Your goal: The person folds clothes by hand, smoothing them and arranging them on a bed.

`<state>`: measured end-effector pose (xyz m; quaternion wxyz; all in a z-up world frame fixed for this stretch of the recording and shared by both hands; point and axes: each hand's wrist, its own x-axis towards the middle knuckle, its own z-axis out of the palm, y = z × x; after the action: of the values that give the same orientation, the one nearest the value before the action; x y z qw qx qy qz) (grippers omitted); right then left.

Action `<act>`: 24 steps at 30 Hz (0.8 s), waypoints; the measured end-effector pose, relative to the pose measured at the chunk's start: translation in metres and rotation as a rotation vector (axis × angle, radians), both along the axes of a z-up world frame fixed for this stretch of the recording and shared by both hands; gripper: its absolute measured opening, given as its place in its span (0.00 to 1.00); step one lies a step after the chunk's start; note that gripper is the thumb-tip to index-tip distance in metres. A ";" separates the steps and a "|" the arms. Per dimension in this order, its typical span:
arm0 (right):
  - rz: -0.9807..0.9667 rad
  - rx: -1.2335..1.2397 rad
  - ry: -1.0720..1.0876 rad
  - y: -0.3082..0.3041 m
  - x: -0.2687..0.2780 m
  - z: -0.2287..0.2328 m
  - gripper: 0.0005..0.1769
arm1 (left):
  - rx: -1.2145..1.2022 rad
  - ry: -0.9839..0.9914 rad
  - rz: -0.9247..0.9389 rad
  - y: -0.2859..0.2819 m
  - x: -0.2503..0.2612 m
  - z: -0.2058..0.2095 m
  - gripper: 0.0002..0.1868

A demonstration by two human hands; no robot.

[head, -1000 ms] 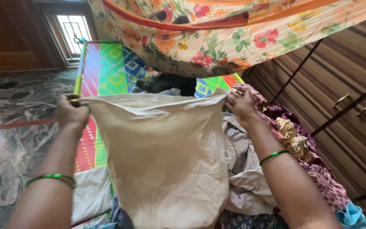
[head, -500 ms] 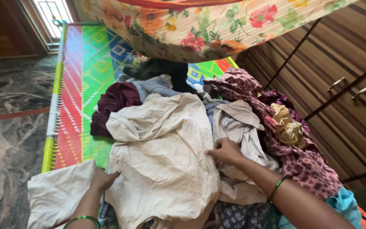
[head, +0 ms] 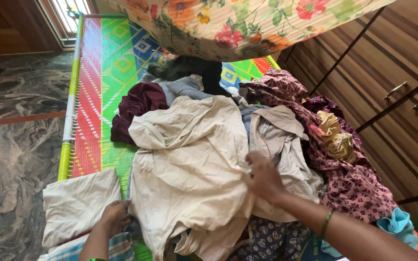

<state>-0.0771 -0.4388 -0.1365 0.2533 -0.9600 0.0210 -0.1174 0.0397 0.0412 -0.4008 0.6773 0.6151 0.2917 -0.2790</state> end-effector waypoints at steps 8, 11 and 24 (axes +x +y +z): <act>1.232 -0.762 -0.048 0.106 -0.073 -0.059 0.27 | -0.121 -0.157 0.054 0.002 0.013 -0.006 0.21; 1.183 -0.817 0.142 0.117 -0.052 -0.079 0.25 | 0.040 -0.336 0.189 -0.001 0.012 0.017 0.15; 0.587 -0.423 0.370 0.076 0.048 0.033 0.09 | 0.780 -0.653 -0.107 0.021 -0.013 0.084 0.13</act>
<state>-0.0291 -0.3626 -0.1031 0.0648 -0.9611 -0.2333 0.1326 0.0270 0.0624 -0.3168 0.4378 0.8914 0.1153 0.0231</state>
